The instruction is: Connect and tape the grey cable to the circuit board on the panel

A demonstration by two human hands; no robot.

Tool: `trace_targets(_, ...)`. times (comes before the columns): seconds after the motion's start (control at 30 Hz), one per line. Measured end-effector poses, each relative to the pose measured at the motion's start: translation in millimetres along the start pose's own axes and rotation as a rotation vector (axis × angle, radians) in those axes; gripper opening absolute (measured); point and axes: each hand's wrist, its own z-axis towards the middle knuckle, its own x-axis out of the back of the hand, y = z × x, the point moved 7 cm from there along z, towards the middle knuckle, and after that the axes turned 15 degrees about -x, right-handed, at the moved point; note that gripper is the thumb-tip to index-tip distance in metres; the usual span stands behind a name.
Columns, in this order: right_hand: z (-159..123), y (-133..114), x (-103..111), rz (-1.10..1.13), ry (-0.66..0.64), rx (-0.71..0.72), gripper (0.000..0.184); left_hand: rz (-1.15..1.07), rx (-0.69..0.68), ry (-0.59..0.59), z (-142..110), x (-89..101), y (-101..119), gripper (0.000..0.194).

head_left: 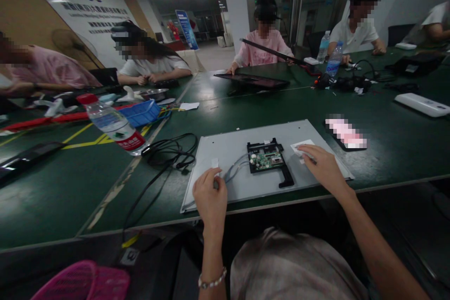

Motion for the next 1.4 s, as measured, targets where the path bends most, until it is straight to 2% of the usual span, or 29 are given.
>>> trace_targets(0.23,33,-38,-18,-0.072,-0.168,0.090,0.032,0.079,-0.087,-0.002,8,-0.8,21,0.015)
trace_targets(0.33,53,-48,-37,-0.155,-0.246,0.155,0.031,-0.047,-0.152,-0.049,14,-16.3,42,0.019)
trace_targets(0.5,76,-57,-73,-0.263,-0.343,0.232,0.025,-0.198,-0.285,-0.230,22,-53.4,84,0.037)
trace_targets(0.57,81,-57,-83,-0.283,-0.350,0.224,0.022,-0.197,-0.323,-0.273,22,-61.9,93,0.040)
trace_targets(0.67,84,-56,-91,-0.295,-0.339,0.206,0.023,-0.184,-0.336,-0.326,18,-68.9,93,0.040)
trace_targets(0.83,89,-54,-79,-0.313,-0.251,0.165,0.027,-0.176,-0.325,-0.384,13,-71.6,88,0.038)
trace_targets(0.93,93,-45,-64,-0.417,-0.162,0.064,0.028,-0.168,-0.309,-0.413,13,-70.8,89,0.039)
trace_targets(1.07,94,-27,-60,-0.504,-0.214,-0.047,0.025,-0.147,-0.299,-0.452,13,-70.4,91,0.038)
trace_targets(1.27,92,-17,-61,-0.479,-0.266,-0.019,0.031,-0.142,-0.297,-0.465,14,-72.0,90,0.040)
trace_targets(1.4,91,-18,-59,-0.464,-0.268,0.054,0.029,-0.146,-0.298,-0.456,14,-72.2,90,0.040)
